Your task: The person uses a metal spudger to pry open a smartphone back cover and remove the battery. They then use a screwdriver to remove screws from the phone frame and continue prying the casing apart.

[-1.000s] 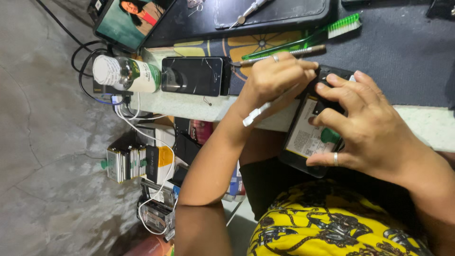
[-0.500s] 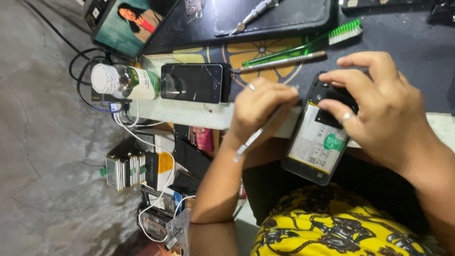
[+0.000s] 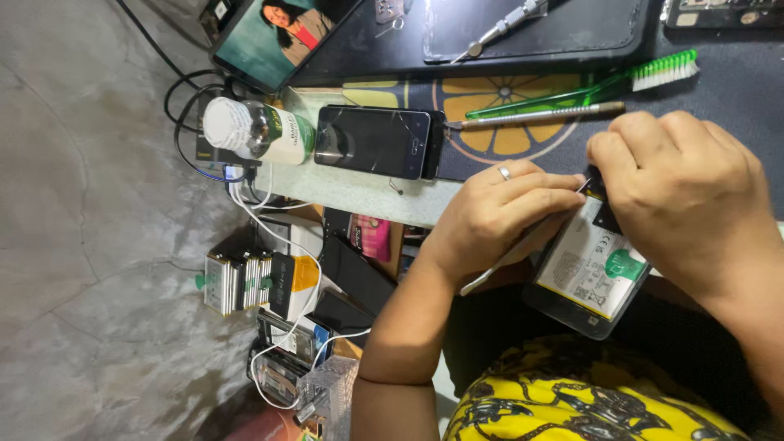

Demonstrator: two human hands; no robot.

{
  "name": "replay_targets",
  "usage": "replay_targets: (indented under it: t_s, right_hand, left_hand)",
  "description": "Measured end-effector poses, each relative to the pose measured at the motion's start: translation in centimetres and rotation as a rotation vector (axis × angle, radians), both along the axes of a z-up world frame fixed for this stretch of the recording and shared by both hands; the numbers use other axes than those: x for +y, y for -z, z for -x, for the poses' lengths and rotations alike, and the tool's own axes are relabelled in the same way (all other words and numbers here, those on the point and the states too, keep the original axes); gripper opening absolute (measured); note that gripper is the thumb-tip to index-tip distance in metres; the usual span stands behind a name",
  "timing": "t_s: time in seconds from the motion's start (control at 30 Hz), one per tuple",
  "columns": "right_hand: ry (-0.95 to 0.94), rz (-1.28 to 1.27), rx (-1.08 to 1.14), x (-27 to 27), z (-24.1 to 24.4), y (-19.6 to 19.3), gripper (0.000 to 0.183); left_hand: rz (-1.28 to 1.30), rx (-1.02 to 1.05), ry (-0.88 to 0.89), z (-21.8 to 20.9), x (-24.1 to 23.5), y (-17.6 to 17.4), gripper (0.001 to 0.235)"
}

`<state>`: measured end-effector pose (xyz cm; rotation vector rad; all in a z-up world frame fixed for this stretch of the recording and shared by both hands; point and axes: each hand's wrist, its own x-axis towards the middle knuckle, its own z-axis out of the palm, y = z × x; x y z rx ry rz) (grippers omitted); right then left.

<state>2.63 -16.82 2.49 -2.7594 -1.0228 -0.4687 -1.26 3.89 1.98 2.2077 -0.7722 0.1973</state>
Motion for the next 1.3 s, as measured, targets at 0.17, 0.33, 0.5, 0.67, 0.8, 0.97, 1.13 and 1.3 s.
replay_targets:
  t_s: [0.17,0.33,0.5,0.67,0.8,0.97,1.13,1.3]
  right_hand:
    - [0.059,-0.163,0.077,-0.3,0.2,0.8,0.006]
    - [0.141,-0.461,0.284,-1.7,0.0,1.9,0.007]
    - [0.042,-0.667,0.463,-3.5,1.3,2.3,0.007]
    - [-0.062,-0.398,0.239,-2.5,4.8,2.2,0.037]
    - [-0.040,-0.367,0.220,-2.7,5.5,2.7,0.040]
    - [-0.051,-0.370,0.263,-3.0,5.2,2.9,0.042]
    - [-0.040,-0.329,0.215,-3.0,5.1,2.8,0.045]
    - [-0.080,-0.380,0.246,-3.0,5.0,3.1,0.036]
  left_hand:
    - [-0.010,-0.003,0.031,-0.3,-0.1,-0.5,0.025]
    - [-0.017,-0.036,0.016,-0.3,-0.6,-0.6,0.023]
    - [-0.062,-0.092,-0.031,0.0,-0.8,-0.4,0.023]
    - [-0.020,-0.091,-0.059,-0.4,-1.0,0.1,0.024]
    - [-0.022,-0.098,-0.059,-0.8,-1.4,0.5,0.025]
    - [-0.082,-0.119,-0.082,-1.2,-2.2,0.7,0.026]
    - [-0.100,-0.084,-0.073,-1.4,-2.1,0.4,0.024]
    - [-0.112,-0.117,0.005,-2.6,-1.7,0.5,0.025]
